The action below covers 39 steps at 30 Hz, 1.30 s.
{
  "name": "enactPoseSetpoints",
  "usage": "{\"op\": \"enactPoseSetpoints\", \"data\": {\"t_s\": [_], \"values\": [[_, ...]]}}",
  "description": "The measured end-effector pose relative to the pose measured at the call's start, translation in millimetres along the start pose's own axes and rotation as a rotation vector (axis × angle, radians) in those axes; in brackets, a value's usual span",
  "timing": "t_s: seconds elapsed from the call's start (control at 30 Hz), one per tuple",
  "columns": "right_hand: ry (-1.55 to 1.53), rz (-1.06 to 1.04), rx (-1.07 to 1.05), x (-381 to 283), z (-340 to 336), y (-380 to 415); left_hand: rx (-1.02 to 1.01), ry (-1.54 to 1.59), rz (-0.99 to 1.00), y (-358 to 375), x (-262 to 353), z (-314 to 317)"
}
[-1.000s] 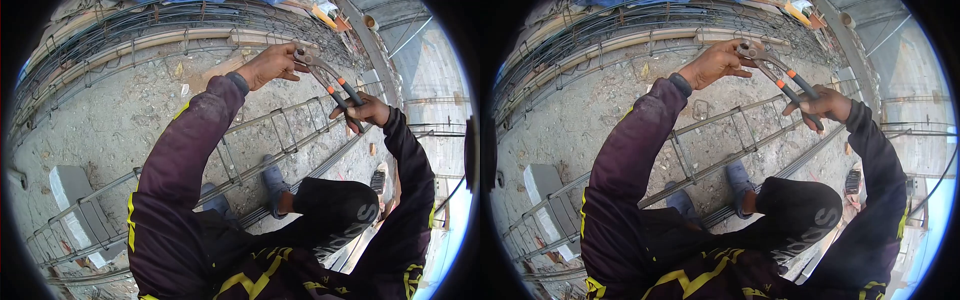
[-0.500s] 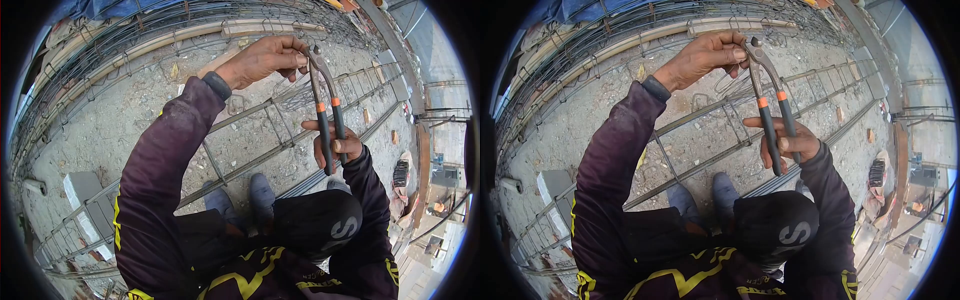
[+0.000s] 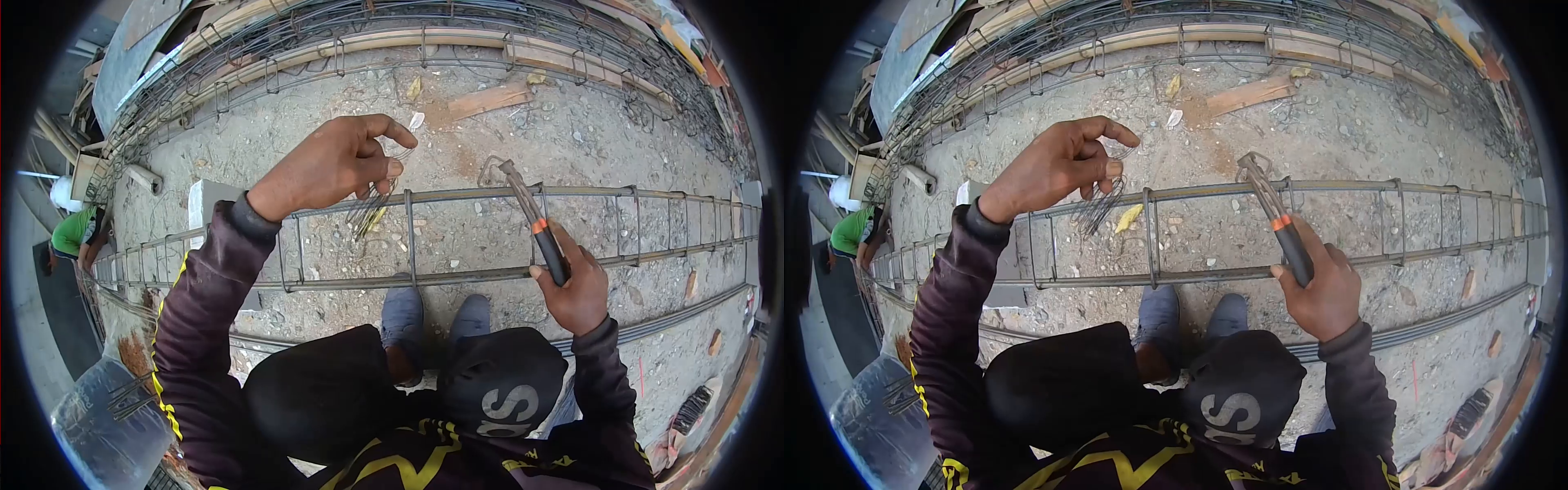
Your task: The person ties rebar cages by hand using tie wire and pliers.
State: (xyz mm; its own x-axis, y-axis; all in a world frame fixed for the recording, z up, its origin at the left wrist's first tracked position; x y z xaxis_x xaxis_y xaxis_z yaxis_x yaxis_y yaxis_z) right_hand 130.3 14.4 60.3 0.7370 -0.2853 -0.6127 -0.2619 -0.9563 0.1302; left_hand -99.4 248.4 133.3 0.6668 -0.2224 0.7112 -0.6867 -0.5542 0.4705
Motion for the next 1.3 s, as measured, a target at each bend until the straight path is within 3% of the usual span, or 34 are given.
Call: {"op": "enactPoseSetpoints", "data": {"t_s": [0.07, 0.23, 0.37, 0.43, 0.53, 0.67, 0.9, 1.03, 1.17, 1.27, 1.3], "values": [[0.181, -0.065, 0.126, -6, -6, 0, 0.011, 0.055, -0.031, 13, -3, 4], [0.308, -0.218, 0.161, -12, 1, 6, 0.053, 0.016, -0.005, 26, -19, 1], [-0.304, -0.420, 0.086, -67, -17, -15, 0.159, 0.241, 0.072, 31, -10, -5], [-0.282, -0.684, 0.138, -126, -22, -24, 0.161, 0.367, 0.099, 30, -1, 1], [-0.215, -0.878, 0.250, -190, -1, -38, 0.124, 0.612, 0.140, 34, 2, 5], [-0.132, -0.855, 0.406, -213, 23, -49, 0.077, 0.781, 0.207, 39, -12, -6], [0.068, -0.722, 0.391, -236, 36, -35, -0.128, 0.822, 0.269, 30, -31, -5], [-0.135, -0.338, 0.304, -226, 46, -11, -0.248, 0.698, 0.427, 22, -18, 7], [0.167, -0.057, 0.236, -216, 52, 18, -0.432, 0.710, 0.416, 16, -16, 41], [0.385, -0.097, 0.171, -206, 66, 42, -0.488, 0.727, 0.383, 20, -23, 71], [0.382, -0.159, 0.234, -204, 70, 45, -0.488, 0.725, 0.391, 19, -24, 75]]}}
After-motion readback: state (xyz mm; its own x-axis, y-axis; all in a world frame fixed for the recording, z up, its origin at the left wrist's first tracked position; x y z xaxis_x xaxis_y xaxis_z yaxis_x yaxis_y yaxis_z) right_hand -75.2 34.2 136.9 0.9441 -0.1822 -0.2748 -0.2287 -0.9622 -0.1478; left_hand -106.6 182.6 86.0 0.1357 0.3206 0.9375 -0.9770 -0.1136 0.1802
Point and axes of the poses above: each hand's wrist, its own y-axis away from the middle knuckle, its own z-axis out of the palm, x = y × z, the point moved 6 cm from there along -y, towards the middle knuckle, and after that the axes turned 3 degrees about -z, right-handed, at the moved point
